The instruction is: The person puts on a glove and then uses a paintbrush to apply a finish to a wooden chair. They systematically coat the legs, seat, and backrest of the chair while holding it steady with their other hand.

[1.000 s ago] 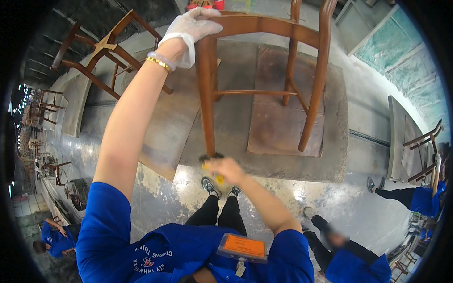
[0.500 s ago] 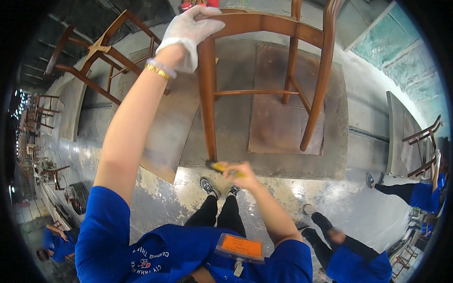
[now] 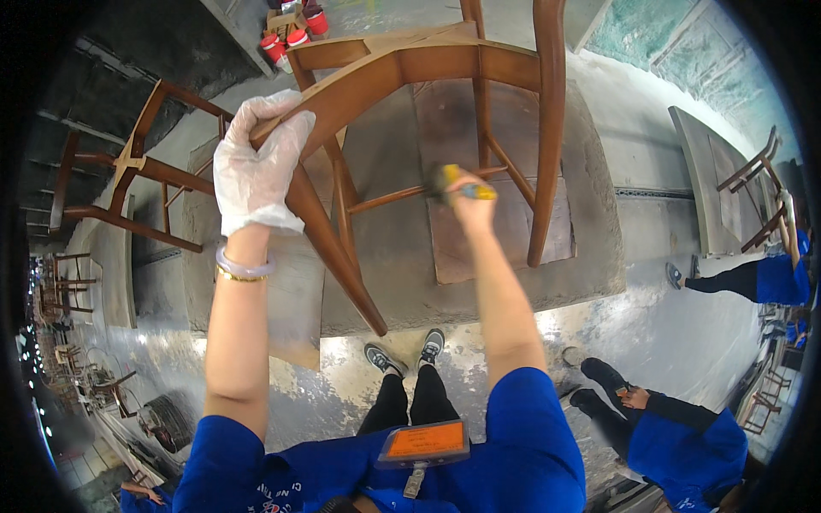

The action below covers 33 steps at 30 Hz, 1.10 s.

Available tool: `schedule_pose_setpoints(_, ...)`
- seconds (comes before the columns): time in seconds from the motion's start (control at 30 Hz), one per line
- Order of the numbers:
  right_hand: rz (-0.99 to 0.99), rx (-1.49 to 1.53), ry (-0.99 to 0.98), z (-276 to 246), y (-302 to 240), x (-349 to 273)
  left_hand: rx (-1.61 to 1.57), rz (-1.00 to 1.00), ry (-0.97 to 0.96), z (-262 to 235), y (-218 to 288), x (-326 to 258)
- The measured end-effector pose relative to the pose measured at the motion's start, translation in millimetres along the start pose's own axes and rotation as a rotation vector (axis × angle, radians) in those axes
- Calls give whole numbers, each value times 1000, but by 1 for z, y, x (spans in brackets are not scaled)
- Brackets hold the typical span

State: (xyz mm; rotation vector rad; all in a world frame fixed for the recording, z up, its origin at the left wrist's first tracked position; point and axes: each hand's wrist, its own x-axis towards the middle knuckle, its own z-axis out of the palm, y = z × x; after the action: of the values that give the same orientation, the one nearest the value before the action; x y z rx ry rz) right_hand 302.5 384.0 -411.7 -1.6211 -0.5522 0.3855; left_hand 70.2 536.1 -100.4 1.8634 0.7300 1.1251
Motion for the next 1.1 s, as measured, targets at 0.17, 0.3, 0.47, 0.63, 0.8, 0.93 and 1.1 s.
schedule_pose_setpoints(0.17,-214,-554,275,-43,-5,15,-81,18,13,6,5,-19)
schedule_pose_setpoints(0.3,-446,-324,7,63,-29,-67,-125,-70,2,10,11,-25)
schedule_pose_setpoints(0.47,-35,105,-242,65,-25,-67,-125,-136,-120,5,16,-30)
schedule_pose_setpoints(0.63,-110,-385,483,-54,3,-14,-134,-370,-343,-6,21,-35)
schedule_pose_setpoints(0.8,-240,-285,274,-87,-11,-94,14,221,-1161,-15,10,-3)
schedule_pose_setpoints(0.93,22,-89,359,-114,-15,-197,-487,-495,-1315,27,-2,-12)
schedule_pose_setpoints(1.1,130,-43,559,-184,-13,-327,-517,-808,-1172,74,-14,-26)
